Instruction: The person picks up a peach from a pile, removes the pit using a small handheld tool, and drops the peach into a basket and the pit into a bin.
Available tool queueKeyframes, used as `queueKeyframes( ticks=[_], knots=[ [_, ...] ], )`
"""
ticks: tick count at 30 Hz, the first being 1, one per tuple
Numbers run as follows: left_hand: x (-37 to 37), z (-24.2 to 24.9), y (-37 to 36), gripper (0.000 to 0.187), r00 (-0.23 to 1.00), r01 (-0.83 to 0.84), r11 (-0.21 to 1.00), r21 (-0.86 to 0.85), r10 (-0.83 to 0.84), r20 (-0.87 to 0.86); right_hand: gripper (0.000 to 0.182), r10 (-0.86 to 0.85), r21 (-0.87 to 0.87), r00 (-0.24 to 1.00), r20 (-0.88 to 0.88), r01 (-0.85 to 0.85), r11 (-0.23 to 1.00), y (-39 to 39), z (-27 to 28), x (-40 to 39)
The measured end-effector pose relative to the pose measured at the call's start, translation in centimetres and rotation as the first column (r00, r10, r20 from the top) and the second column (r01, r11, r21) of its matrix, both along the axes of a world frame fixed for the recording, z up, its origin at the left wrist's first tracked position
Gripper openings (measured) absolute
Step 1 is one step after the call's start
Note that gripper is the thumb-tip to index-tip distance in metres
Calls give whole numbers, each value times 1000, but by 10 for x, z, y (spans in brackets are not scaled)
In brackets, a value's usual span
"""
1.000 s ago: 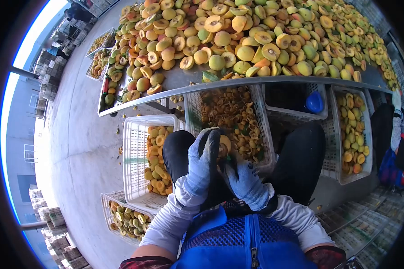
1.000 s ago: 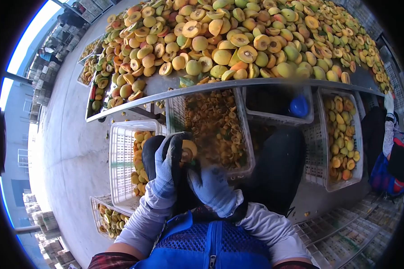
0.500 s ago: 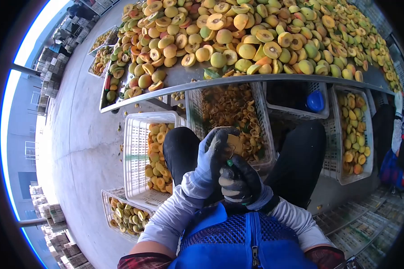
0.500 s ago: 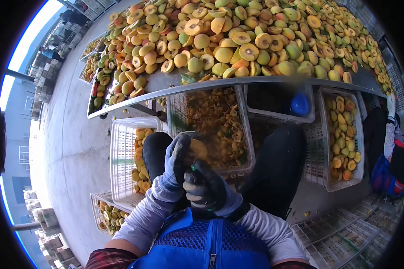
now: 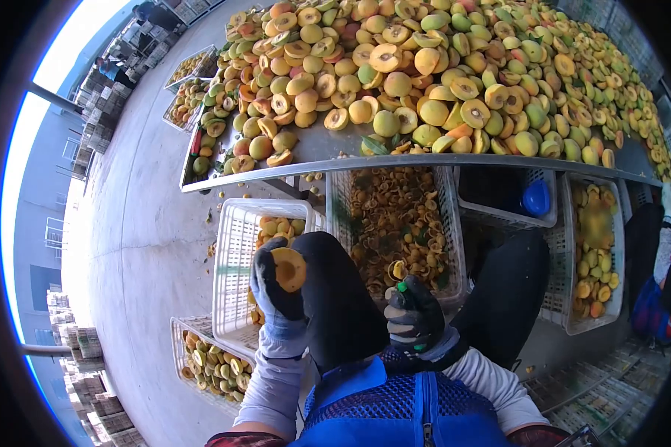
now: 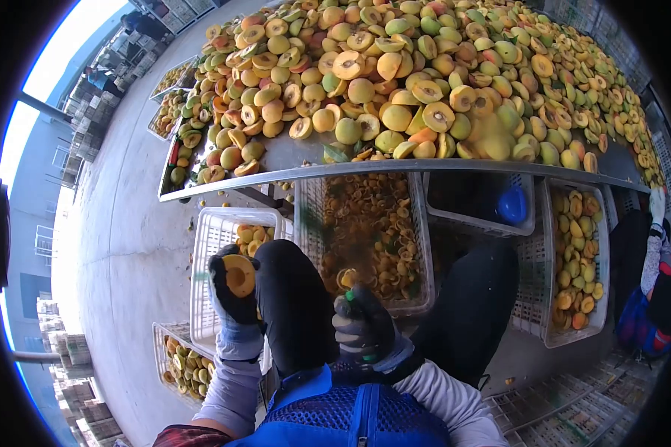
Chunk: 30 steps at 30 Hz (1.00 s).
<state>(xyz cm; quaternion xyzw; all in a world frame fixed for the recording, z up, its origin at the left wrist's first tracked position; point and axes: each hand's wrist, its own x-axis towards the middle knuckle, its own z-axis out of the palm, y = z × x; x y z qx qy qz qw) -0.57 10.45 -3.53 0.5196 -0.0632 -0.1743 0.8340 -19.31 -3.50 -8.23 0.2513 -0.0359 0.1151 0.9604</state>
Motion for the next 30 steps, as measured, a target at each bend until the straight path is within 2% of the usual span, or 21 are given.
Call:
queueKeyframes(
  ticks=[1, 2, 3, 4, 5, 6, 7, 8, 10, 11, 12, 14, 15, 17, 20, 23, 26, 28, 30],
  knots=[
    [32, 1, 15, 36, 953, -113, 949, 293, 20, 302, 44, -6, -23, 1000, -15, 6, 1000, -4, -2, 0],
    [65, -1, 29, 38, 822, -305, 805, 508, -48, 568, 44, 10, -37, 1000, -1, -10, 999, -8, 1, 0],
    [96, -14, 50, 40, 784, -286, 524, 802, -353, 510, 45, 24, -133, 997, -68, -33, 991, -12, 7, 0],
    [119, -24, 60, 42, 734, -298, 141, 944, -599, 321, 46, 18, -225, 991, -134, -48, 973, -15, 9, 0],
    [130, -16, 51, 49, 749, -325, -181, 928, -648, 136, 47, 36, -235, 984, -172, -76, 969, -17, 6, 1],
    [136, -2, 32, 49, 750, -333, -166, 928, -643, 154, 47, 37, -252, 986, -163, -78, 965, -18, -2, 2],
    [141, 17, 3, 51, 755, -325, 112, 939, -567, 330, 46, 47, -248, 978, -204, -98, 964, -20, -13, 3],
    [149, 27, -22, 53, 762, -319, 384, 866, -440, 476, 46, 60, -247, 967, -247, -122, 961, -23, -20, 5],
    [183, 23, -60, 54, 733, -461, 206, 863, -459, 501, 44, 37, -301, 951, -308, -134, 944, -26, -26, 9],
    [198, 19, -80, 53, 672, -553, 72, 830, -551, 496, 42, 41, -269, 929, -367, -149, 951, -25, -38, 10],
    [220, -3, -90, 60, 612, -615, -23, 788, -644, 459, 41, 34, -240, 902, -431, -151, 959, -26, -44, 6],
    [236, -31, -109, 67, 680, -491, -167, 855, -687, 257, 40, -28, -427, 837, -547, -250, 869, -28, -31, 7],
    [246, -49, -116, 76, 726, -412, -103, 905, -637, 258, 39, -94, -511, 788, -609, -299, 806, -24, -21, 10],
    [243, -41, -126, 76, 729, -368, -113, 923, -652, 210, 31, -152, -536, 736, -660, -319, 781, -15, -21, 14],
    [257, -65, -116, 68, 682, -419, 42, 907, -644, 345, 30, -237, -607, 721, -651, -307, 733, -1, -18, 23],
    [245, -55, -113, 58, 678, -422, 36, 906, -651, 342, 29, -332, -676, 708, -624, -275, 684, 10, -9, 26],
    [239, -61, -114, 55, 563, -566, 136, 813, -657, 502, 28, -420, -737, 691, -588, -245, 630, 18, 1, 29],
    [234, -55, -118, 51, 463, -613, 150, 776, -728, 507, 27, -478, -778, 680, -556, -223, 588, 22, 4, 33],
    [221, -47, -115, 45, 392, -616, 265, 742, -714, 580, 26, -549, -821, 661, -511, -187, 539, 24, 5, 37]
  ],
)
